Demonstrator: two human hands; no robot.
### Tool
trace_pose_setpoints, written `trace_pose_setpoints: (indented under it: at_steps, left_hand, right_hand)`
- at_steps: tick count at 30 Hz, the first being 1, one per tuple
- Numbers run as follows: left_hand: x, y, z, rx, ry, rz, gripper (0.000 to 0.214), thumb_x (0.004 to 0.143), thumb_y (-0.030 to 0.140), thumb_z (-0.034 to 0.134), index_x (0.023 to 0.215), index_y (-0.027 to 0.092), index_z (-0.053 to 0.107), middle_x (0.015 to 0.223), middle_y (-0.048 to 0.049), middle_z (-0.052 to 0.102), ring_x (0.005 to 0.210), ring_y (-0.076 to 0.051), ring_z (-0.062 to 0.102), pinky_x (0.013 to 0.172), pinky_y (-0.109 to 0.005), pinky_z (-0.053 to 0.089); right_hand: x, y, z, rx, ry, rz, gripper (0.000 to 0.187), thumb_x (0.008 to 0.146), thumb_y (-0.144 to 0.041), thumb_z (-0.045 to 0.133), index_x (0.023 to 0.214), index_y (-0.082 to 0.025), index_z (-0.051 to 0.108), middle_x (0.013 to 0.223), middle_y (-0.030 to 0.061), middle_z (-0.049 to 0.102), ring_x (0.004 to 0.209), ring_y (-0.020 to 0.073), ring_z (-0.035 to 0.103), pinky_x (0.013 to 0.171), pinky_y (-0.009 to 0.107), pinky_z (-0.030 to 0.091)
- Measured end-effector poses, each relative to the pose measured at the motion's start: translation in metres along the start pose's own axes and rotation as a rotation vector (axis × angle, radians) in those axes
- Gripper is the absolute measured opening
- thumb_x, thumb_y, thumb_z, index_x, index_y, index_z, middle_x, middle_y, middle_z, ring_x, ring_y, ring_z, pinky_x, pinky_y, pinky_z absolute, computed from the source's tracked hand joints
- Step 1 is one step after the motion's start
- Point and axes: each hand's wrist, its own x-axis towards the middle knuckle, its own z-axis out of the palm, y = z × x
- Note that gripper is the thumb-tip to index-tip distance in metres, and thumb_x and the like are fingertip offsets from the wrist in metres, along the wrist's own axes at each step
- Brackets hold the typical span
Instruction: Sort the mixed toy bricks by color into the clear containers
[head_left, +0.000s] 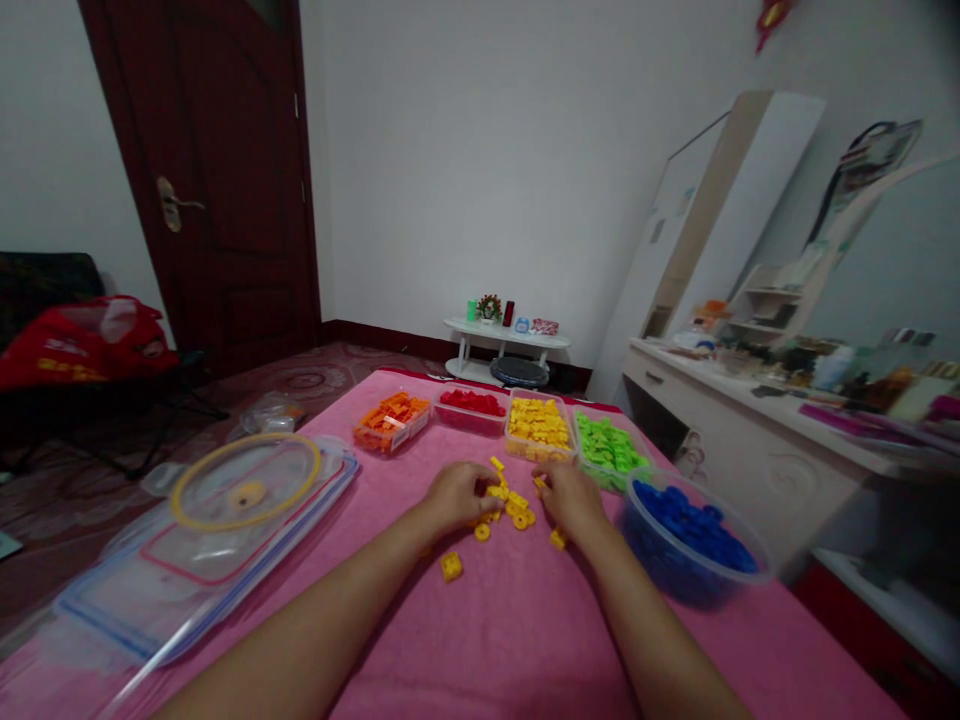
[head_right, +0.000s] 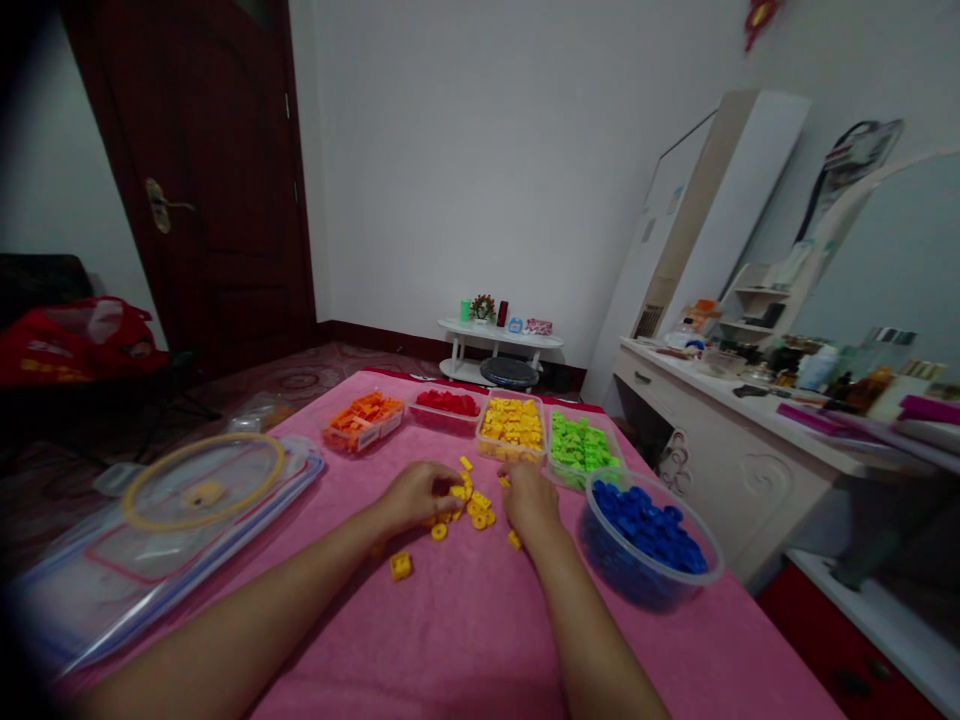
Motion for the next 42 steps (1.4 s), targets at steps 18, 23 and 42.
trace_pose_setpoints:
  at_steps: [18,23,42]
  left_hand:
    - [0.004,0.026,-0.023,-0.184,0.521,0.165,0.020,0.077,0.025,0.066,0.096,0.020,0.068,0.094,-0.0045,0.067,0.089,-0.017,0.059,0.082,-0.030,0.045]
    - [0.004,0.045,-0.035,-0.216,0.576,0.262,0.021,0.073,0.021,0.070,0.094,0.020,0.068,0.091,-0.0042,0.066,0.088,-0.017,0.058,0.080,-0.030,0.045]
    - [0.002,0.056,-0.029,-0.245,0.459,0.172,0.012,0.078,0.019,0.063,0.085,0.019,0.073,0.083,-0.0040,0.066,0.082,-0.016,0.058,0.076,-0.028,0.046]
  right_hand:
    - [0.001,-0.035,0.001,1.105,0.087,0.055,0.032,0.069,-0.022,0.057,0.101,-0.019,0.061,0.089,0.0046,0.065,0.075,0.0176,0.060,0.069,0.031,0.047]
    - [-0.012,-0.060,-0.007,1.570,-0.106,0.136,0.025,0.081,-0.035,0.045,0.089,-0.015,0.057,0.075,0.0054,0.063,0.062,0.0138,0.061,0.051,0.024,0.046]
    - [-0.021,-0.069,-0.012,2.284,-0.580,0.444,0.046,0.090,-0.055,0.038,0.082,-0.012,0.054,0.053,0.0005,0.057,0.039,0.0083,0.053,0.027,0.011,0.026]
